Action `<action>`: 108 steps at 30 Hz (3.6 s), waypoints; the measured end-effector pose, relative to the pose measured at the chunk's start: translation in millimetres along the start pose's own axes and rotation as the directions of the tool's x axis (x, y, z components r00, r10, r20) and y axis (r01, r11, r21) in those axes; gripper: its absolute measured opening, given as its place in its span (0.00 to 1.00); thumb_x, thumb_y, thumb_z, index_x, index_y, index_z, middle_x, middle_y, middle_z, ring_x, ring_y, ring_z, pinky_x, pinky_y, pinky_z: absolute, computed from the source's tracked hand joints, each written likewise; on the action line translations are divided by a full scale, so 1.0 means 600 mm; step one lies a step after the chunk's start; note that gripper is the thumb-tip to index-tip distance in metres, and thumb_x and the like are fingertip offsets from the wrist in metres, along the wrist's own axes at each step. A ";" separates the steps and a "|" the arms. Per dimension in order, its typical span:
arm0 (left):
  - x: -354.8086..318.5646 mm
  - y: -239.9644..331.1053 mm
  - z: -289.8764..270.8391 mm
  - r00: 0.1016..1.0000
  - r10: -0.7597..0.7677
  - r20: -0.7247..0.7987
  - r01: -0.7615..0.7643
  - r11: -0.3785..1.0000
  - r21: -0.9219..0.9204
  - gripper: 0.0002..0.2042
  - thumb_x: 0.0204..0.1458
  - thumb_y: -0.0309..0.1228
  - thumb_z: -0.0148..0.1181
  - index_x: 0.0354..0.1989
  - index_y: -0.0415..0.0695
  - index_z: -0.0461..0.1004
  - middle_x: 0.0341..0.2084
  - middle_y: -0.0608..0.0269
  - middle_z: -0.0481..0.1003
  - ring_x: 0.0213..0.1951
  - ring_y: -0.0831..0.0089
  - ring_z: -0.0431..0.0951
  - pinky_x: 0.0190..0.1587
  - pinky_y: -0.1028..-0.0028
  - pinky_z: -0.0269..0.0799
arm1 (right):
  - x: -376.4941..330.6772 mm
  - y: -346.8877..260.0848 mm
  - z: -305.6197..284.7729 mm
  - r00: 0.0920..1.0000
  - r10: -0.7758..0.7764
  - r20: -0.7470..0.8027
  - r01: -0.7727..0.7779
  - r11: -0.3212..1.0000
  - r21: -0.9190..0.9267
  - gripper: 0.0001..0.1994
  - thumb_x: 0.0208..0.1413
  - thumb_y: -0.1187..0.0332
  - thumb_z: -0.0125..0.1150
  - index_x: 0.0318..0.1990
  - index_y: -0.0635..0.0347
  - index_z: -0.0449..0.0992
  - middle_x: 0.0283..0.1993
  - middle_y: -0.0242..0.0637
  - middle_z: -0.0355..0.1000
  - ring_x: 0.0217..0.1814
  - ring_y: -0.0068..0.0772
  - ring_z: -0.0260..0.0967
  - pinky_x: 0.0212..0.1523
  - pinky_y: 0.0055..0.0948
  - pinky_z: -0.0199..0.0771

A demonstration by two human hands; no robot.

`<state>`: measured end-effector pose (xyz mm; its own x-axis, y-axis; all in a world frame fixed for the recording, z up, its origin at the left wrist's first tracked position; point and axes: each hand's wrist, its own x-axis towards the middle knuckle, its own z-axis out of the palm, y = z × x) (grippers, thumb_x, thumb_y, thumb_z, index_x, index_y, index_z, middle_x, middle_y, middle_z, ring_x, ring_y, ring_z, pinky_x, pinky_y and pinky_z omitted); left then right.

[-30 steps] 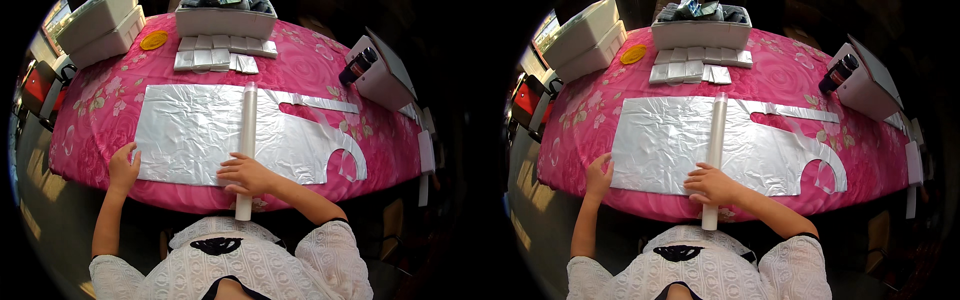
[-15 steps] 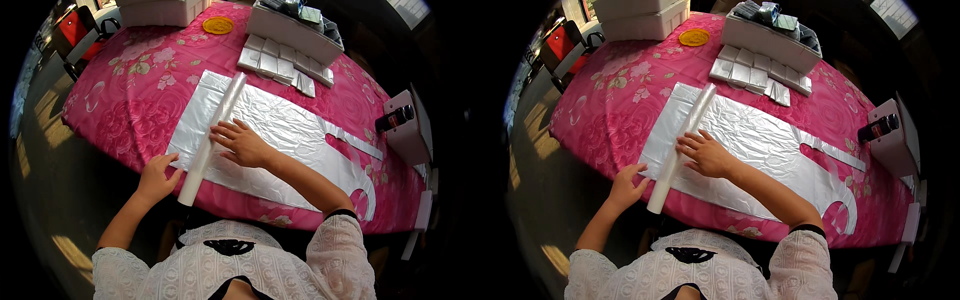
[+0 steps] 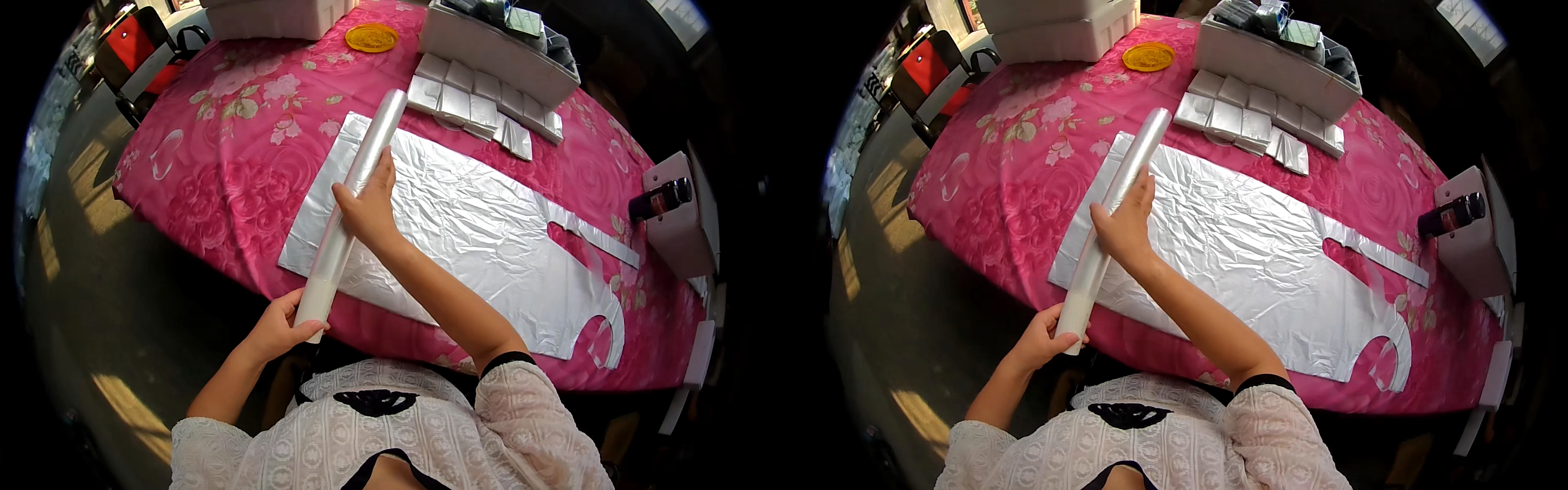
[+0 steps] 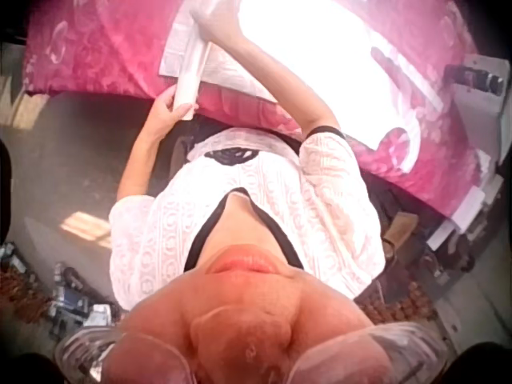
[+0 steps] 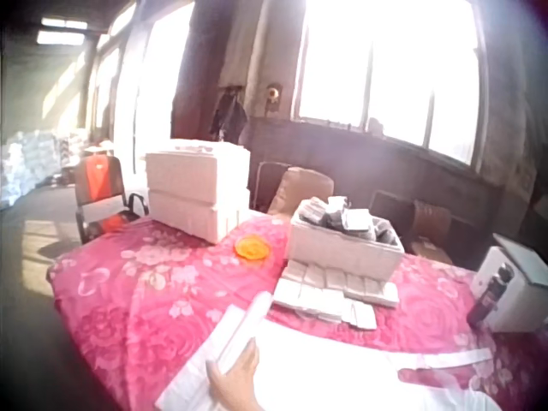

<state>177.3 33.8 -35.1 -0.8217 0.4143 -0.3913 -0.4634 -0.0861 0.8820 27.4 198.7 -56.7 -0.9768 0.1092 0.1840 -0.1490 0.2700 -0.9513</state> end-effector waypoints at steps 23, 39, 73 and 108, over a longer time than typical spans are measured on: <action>0.085 0.019 0.239 0.831 -0.328 0.450 0.241 0.940 0.240 0.28 0.40 0.36 0.65 0.49 0.35 0.65 0.26 0.63 0.71 0.28 0.76 0.73 0.32 0.76 0.71 | -0.108 -0.044 -0.362 0.883 0.440 -0.161 -0.193 0.654 0.731 0.26 0.43 0.65 0.63 0.47 0.65 0.58 0.34 0.41 0.65 0.32 0.30 0.66 0.34 0.31 0.72; 0.152 -0.018 0.256 0.917 -0.222 0.332 0.100 0.933 0.347 0.22 0.53 0.51 0.47 0.39 0.41 0.65 0.25 0.60 0.72 0.26 0.74 0.73 0.27 0.75 0.71 | -0.141 0.018 -0.353 0.887 0.423 -0.185 -0.150 0.643 0.751 0.26 0.42 0.66 0.65 0.46 0.68 0.58 0.35 0.39 0.64 0.35 0.30 0.69 0.36 0.30 0.73; 0.084 -0.044 0.148 0.689 -0.581 0.432 0.494 0.814 0.306 0.20 0.50 0.45 0.55 0.40 0.40 0.66 0.24 0.60 0.72 0.23 0.74 0.73 0.27 0.75 0.70 | -0.114 0.132 -0.528 0.844 0.502 0.190 -0.523 0.849 0.075 0.09 0.50 0.65 0.60 0.31 0.62 0.75 0.24 0.28 0.69 0.23 0.16 0.62 0.24 0.17 0.63; 0.187 -0.035 0.196 0.502 -0.054 0.863 -0.843 -0.251 0.475 0.43 0.43 0.61 0.49 0.57 0.33 0.56 0.60 0.42 0.52 0.63 0.53 0.49 0.63 0.56 0.39 | 0.016 0.129 -0.488 0.858 0.474 0.198 -0.442 0.878 -0.184 0.09 0.49 0.66 0.58 0.30 0.64 0.75 0.21 0.31 0.69 0.20 0.19 0.64 0.22 0.21 0.65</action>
<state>133.9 188.6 -66.7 -0.1013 0.9947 -0.0174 0.9669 0.1026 0.2336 51.5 500.6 -56.2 -0.9392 0.0325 -0.3417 0.3295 0.3644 -0.8710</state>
